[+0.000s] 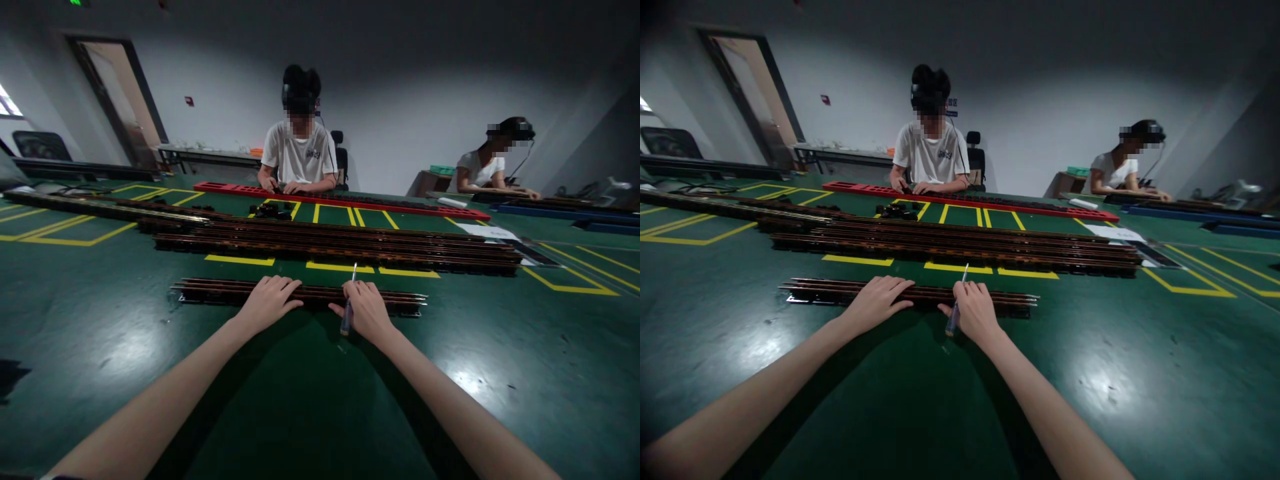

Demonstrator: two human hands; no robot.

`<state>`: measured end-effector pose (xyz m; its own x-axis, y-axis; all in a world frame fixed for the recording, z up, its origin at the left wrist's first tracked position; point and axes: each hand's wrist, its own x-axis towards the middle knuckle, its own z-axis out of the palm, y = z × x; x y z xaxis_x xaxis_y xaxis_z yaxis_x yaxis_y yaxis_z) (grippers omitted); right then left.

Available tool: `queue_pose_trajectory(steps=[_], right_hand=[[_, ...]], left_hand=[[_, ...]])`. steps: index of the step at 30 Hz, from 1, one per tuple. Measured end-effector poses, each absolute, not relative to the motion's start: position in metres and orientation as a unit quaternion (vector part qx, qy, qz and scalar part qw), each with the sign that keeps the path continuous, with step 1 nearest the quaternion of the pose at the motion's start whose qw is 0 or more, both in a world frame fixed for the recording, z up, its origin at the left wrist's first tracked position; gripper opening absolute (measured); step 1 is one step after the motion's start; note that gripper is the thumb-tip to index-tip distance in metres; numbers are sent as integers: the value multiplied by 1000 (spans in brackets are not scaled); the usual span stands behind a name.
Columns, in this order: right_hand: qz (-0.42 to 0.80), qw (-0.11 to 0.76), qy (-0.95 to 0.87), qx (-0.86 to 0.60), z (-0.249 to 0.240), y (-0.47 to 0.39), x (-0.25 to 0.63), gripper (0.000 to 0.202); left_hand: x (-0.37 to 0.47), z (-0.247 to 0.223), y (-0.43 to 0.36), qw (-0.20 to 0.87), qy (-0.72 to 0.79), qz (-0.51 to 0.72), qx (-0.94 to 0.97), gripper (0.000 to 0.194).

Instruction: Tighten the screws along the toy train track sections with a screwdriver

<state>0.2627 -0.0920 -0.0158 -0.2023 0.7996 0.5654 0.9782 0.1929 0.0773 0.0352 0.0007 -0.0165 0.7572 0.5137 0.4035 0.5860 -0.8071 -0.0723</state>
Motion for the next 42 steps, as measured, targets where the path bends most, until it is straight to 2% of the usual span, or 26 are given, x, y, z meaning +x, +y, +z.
queue_pose_trajectory(steps=[14, 20, 25, 30, 42], right_hand=[[-225, 226, -684, -656, -19, -93, 258, 13], [-223, 239, -684, -652, -20, -93, 260, 22], [-199, 254, -700, -637, -23, -94, 268, 24], [-189, 269, -724, -606, -24, -95, 269, 16], [-201, 243, -720, -618, -26, -91, 263, 7]], left_hand=[[38, -13, -3, 100, -272, -164, -943, 40], [35, -12, 0, 124, -279, -161, -938, 39], [29, -12, 5, 141, -324, -160, -922, 46], [29, -13, 5, 140, -390, -160, -896, 54], [29, -15, 3, 121, -385, -164, -900, 55]])
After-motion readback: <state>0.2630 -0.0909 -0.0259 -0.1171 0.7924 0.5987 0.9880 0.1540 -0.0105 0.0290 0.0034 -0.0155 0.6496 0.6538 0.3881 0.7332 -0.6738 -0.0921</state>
